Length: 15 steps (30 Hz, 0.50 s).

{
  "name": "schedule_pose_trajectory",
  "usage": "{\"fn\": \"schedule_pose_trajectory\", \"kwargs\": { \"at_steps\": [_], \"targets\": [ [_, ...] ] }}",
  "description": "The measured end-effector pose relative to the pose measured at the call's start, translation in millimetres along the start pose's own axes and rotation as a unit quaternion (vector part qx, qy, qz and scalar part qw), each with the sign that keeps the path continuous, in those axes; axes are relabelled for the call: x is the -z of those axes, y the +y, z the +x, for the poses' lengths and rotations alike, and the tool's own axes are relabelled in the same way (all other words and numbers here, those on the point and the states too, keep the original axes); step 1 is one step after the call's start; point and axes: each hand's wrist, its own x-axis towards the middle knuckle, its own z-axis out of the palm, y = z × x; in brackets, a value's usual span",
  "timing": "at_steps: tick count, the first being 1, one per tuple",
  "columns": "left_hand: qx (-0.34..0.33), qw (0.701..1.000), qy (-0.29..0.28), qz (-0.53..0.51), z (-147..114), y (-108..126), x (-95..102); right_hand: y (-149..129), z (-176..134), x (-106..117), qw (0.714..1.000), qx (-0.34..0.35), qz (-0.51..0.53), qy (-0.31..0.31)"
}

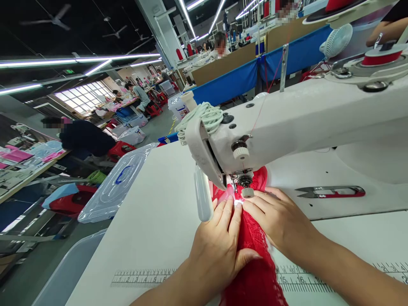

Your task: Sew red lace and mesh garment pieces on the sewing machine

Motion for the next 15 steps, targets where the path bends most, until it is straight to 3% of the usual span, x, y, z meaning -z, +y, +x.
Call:
{"fn": "schedule_pose_trajectory", "kwargs": {
  "at_steps": [9,15],
  "targets": [
    [0.011,0.999,-0.029,0.013,-0.6,-2.1,-4.3,2.5,-0.9,-0.9,1.000,-0.013,-0.002,-0.025],
    [0.008,0.998,-0.057,0.012,-0.8,-2.4,-1.5,0.7,1.0,-4.5,0.999,-0.030,-0.021,-0.007]
  ]
}}
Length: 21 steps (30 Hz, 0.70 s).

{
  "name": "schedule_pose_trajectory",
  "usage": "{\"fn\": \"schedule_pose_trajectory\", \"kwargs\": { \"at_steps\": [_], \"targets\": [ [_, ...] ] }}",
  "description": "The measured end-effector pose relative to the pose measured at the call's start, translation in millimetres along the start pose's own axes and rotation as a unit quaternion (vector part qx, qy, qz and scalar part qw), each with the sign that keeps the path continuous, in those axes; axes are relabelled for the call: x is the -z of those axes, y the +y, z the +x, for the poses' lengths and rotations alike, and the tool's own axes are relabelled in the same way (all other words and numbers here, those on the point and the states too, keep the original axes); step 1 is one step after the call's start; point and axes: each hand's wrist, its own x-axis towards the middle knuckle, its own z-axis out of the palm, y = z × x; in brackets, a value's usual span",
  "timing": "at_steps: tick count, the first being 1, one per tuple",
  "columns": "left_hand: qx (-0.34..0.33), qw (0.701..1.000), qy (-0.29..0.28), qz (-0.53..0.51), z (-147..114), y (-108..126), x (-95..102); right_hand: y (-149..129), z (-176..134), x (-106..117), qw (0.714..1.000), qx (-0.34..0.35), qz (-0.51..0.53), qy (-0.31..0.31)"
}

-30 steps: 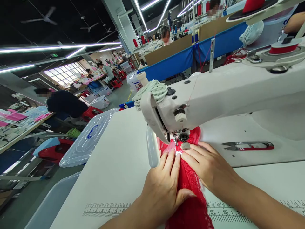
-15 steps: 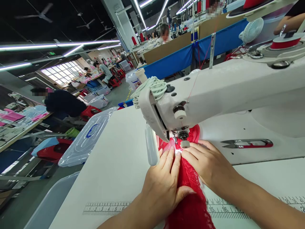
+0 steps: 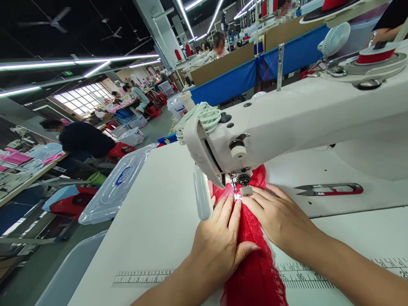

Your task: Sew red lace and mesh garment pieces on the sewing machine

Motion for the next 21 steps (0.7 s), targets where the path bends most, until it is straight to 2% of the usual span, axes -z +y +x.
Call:
{"fn": "schedule_pose_trajectory", "kwargs": {
  "at_steps": [5,13,21],
  "targets": [
    [-0.005,1.000,0.013,-0.002,1,0,0.6,0,1,0,1.000,0.004,-0.001,0.002],
    [-0.010,0.999,0.036,0.037,-4,3,-10.7,3,0,1,1.000,0.004,-0.014,-0.010],
    [-0.004,1.000,-0.014,0.015,0,1,-2.3,1,1,1,1.000,-0.010,-0.010,-0.006]
  ]
}}
